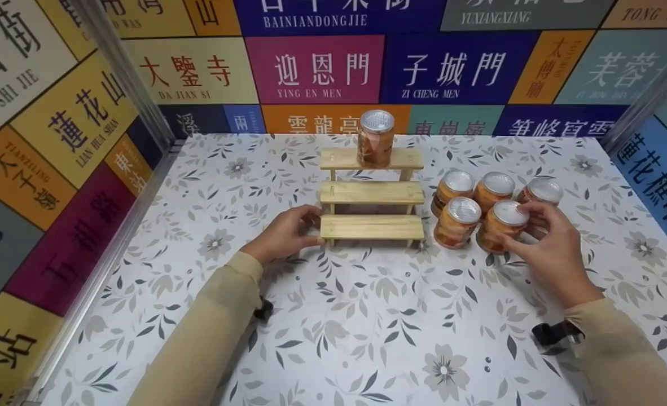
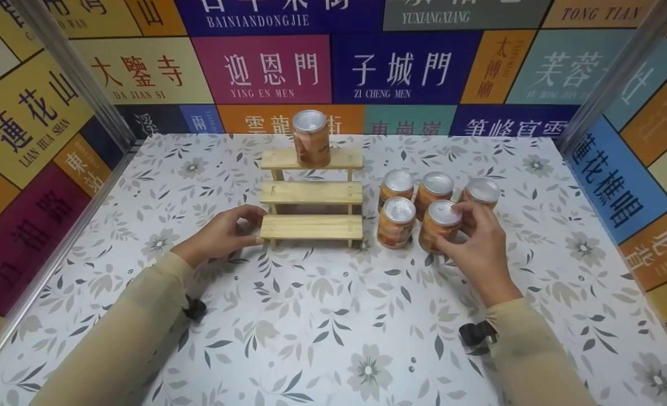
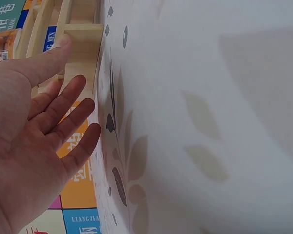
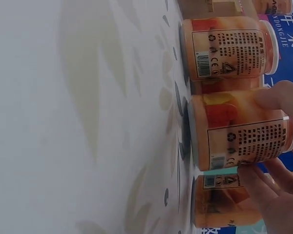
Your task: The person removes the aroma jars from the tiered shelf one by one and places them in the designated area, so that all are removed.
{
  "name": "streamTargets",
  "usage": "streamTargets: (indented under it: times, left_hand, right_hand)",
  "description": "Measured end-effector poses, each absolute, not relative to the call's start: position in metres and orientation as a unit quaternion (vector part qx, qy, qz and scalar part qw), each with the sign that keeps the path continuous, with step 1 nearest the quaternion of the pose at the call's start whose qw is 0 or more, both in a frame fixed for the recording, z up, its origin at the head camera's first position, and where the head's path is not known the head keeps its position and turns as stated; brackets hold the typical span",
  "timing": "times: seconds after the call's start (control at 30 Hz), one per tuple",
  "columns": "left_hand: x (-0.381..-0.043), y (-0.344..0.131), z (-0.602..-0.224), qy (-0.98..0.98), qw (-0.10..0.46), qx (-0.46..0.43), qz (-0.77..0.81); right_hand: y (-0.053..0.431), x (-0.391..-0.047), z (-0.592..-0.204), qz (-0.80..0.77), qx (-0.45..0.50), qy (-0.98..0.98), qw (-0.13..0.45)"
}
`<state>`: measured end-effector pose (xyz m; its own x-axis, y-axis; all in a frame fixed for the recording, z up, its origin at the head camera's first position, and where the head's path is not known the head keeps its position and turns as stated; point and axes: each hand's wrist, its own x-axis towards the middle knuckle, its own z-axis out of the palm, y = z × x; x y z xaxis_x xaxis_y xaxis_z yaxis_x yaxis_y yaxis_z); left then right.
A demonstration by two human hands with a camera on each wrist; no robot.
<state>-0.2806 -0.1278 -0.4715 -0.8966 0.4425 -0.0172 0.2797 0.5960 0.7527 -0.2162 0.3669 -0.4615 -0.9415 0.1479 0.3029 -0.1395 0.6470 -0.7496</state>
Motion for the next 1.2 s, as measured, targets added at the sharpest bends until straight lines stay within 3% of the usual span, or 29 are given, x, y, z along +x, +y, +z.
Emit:
streamTargets:
  times: [0.27,0.53,0.7,0.83,1.2]
  left_hand:
    - [-0.281,-0.127,-0.471,0.890,0.098,0.205,0.394]
    - [-0.281,-0.125,-0.471,0.891,0.102,0.199,0.396]
    - [-0.281,-0.126,-0.470,0.891,0.105,0.193,0.397]
    - [-0.281,-0.129,-0.470,0.893,0.105,0.190,0.394]
    - [-0.279,-0.127,-0.467,0.892,0.108,0.195,0.393]
  right_hand:
    - [0.369,-0.216,-0.457,0.405,0.004,-0.900,0.159]
    - [0.347,-0.215,-0.432,0.382,0.030,-0.894,0.234]
    - [0.322,-0.221,-0.420,0.403,0.068,-0.877,0.251]
    - [0.301,-0.228,-0.413,0.417,0.087,-0.875,0.232]
    - [0.249,-0.269,-0.398,0.491,0.123,-0.855,0.112]
